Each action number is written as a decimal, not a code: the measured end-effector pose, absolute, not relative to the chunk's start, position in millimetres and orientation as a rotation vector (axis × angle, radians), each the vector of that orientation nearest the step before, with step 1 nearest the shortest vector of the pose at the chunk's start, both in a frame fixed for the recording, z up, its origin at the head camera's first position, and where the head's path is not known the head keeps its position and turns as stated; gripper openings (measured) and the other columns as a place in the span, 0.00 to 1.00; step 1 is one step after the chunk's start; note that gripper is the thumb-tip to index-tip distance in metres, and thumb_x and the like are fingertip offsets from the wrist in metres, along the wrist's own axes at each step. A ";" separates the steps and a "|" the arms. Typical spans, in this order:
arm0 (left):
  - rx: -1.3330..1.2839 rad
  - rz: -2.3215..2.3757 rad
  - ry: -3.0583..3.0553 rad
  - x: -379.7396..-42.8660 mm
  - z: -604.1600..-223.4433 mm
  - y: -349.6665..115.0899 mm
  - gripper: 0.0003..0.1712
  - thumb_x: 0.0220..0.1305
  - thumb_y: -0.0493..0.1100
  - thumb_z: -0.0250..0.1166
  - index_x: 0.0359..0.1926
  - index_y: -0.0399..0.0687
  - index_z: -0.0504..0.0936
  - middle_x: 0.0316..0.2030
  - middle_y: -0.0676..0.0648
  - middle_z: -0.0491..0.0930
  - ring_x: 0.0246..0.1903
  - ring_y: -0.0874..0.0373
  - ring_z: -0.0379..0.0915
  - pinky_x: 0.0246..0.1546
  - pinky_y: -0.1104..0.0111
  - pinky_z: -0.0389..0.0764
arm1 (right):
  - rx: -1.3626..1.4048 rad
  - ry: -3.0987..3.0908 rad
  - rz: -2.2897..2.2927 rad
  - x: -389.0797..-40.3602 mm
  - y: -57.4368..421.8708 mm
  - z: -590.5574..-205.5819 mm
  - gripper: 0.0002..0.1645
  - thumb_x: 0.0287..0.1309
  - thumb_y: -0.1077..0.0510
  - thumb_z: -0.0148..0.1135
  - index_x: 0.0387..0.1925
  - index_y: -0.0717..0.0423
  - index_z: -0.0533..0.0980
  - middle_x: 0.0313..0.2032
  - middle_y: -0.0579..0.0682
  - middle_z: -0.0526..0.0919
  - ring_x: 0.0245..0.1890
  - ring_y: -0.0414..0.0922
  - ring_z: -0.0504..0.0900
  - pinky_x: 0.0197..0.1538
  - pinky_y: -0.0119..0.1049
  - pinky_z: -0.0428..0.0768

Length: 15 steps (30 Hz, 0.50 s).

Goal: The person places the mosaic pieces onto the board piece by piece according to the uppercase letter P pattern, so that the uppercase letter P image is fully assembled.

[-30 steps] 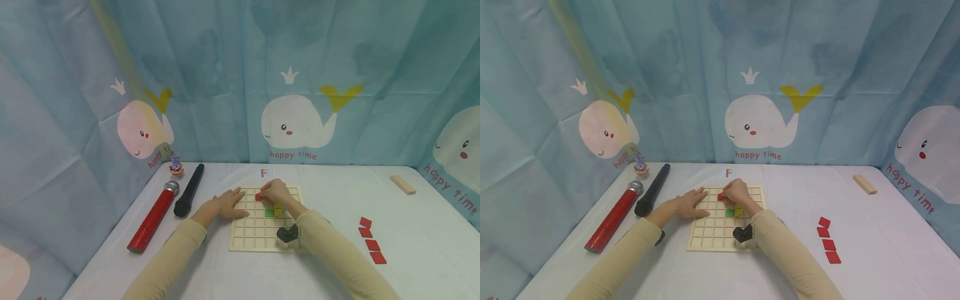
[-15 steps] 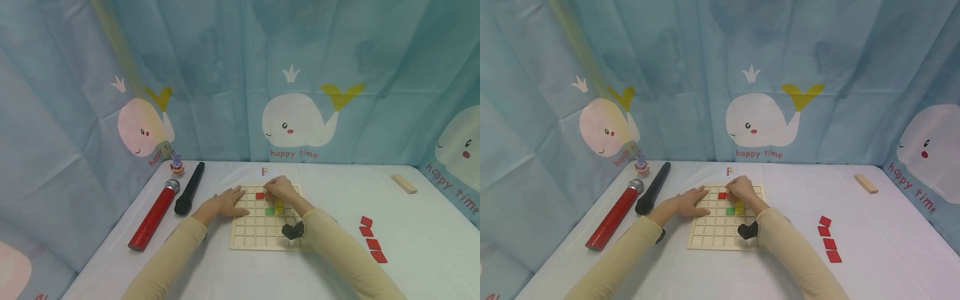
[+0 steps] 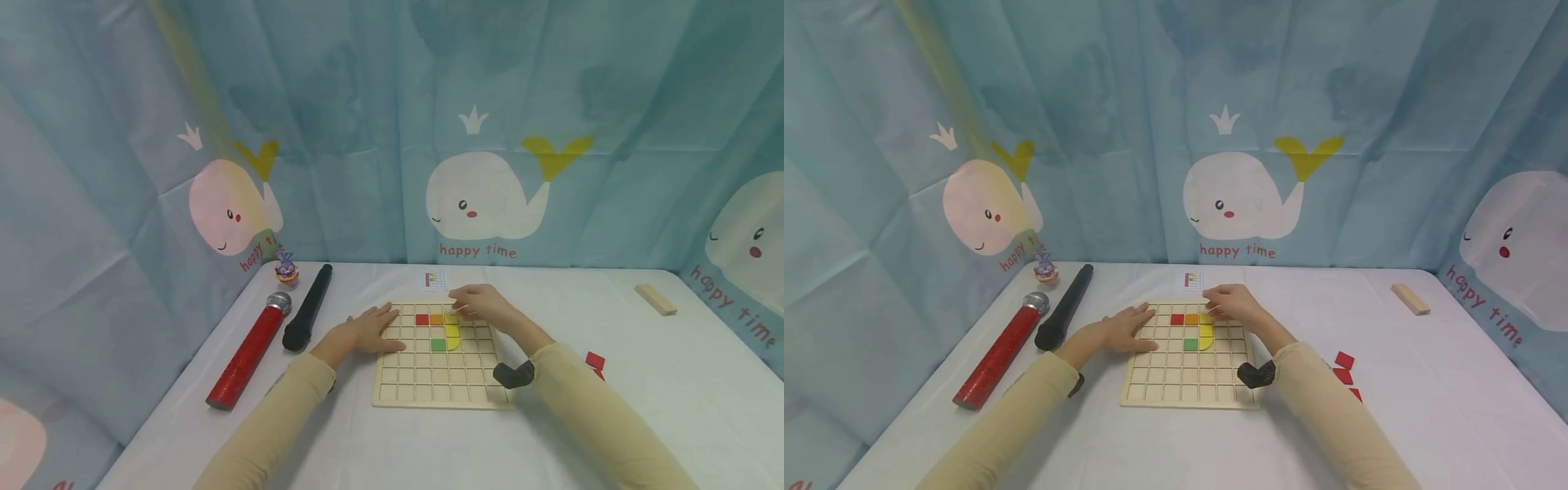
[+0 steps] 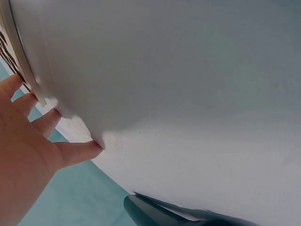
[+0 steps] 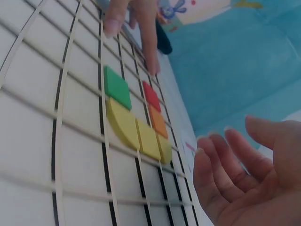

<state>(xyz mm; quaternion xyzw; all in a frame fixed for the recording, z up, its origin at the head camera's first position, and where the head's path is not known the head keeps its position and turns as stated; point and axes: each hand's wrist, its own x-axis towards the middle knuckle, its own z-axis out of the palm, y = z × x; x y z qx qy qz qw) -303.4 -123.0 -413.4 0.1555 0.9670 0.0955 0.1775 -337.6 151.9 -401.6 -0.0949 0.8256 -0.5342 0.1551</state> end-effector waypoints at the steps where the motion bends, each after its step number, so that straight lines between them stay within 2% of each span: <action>1: 0.442 0.273 2.737 -303.2 -413.0 -123.1 0.51 0.58 0.72 0.56 0.75 0.56 0.51 0.74 0.49 0.43 0.72 0.48 0.38 0.62 0.36 0.46 | -0.261 2.361 -1.526 -337.3 155.4 -401.6 0.28 0.67 0.46 0.56 0.57 0.64 0.74 0.47 0.58 0.80 0.45 0.49 0.80 0.48 0.39 0.80; 8: 0.454 0.286 2.740 -303.5 -412.7 -123.3 0.51 0.58 0.72 0.56 0.75 0.55 0.51 0.74 0.49 0.44 0.72 0.47 0.38 0.61 0.36 0.46 | -0.300 2.334 -1.505 -330.7 183.7 -399.2 0.30 0.67 0.46 0.54 0.59 0.66 0.71 0.51 0.60 0.77 0.51 0.51 0.77 0.53 0.42 0.76; 15: 0.463 0.287 2.742 -302.7 -412.5 -123.9 0.51 0.59 0.71 0.56 0.75 0.55 0.51 0.74 0.48 0.44 0.72 0.47 0.38 0.61 0.35 0.46 | -0.326 2.346 -1.471 -325.5 212.2 -399.6 0.30 0.68 0.48 0.53 0.61 0.67 0.69 0.52 0.61 0.77 0.52 0.52 0.76 0.55 0.45 0.74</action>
